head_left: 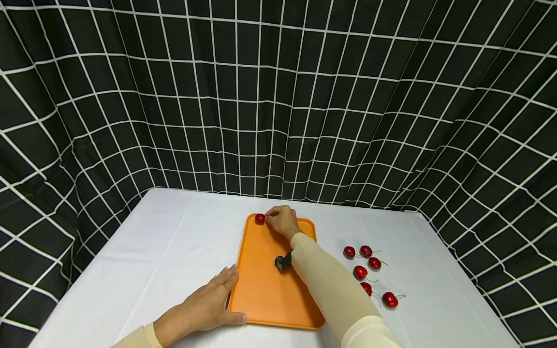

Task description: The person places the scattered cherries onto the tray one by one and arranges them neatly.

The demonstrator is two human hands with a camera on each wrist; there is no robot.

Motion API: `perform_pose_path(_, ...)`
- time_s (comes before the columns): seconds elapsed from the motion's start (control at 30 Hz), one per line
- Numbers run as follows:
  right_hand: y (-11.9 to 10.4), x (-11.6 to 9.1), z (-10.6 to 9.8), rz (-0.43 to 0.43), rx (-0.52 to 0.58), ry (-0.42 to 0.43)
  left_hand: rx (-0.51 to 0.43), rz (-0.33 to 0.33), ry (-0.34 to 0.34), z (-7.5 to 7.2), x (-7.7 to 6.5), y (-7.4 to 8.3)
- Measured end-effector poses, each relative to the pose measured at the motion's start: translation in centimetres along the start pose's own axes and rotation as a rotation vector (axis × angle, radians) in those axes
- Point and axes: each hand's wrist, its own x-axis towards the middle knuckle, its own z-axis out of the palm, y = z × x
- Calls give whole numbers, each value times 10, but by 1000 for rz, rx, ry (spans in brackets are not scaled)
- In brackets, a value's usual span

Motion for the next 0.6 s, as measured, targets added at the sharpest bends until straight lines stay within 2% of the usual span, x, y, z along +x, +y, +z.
perform_pose_path(0.1,-1,-2,-7,4,-3,9,-1,1,1,0,0,1)
perform_pose_path(0.33,-9,-5,-32,-111,71,9,2,25,-2,-1,-3,1)
perform_pose_path(0.6,-33,-24,-77,-208,315,-57,-1,24,-9,-1,-3,-1)
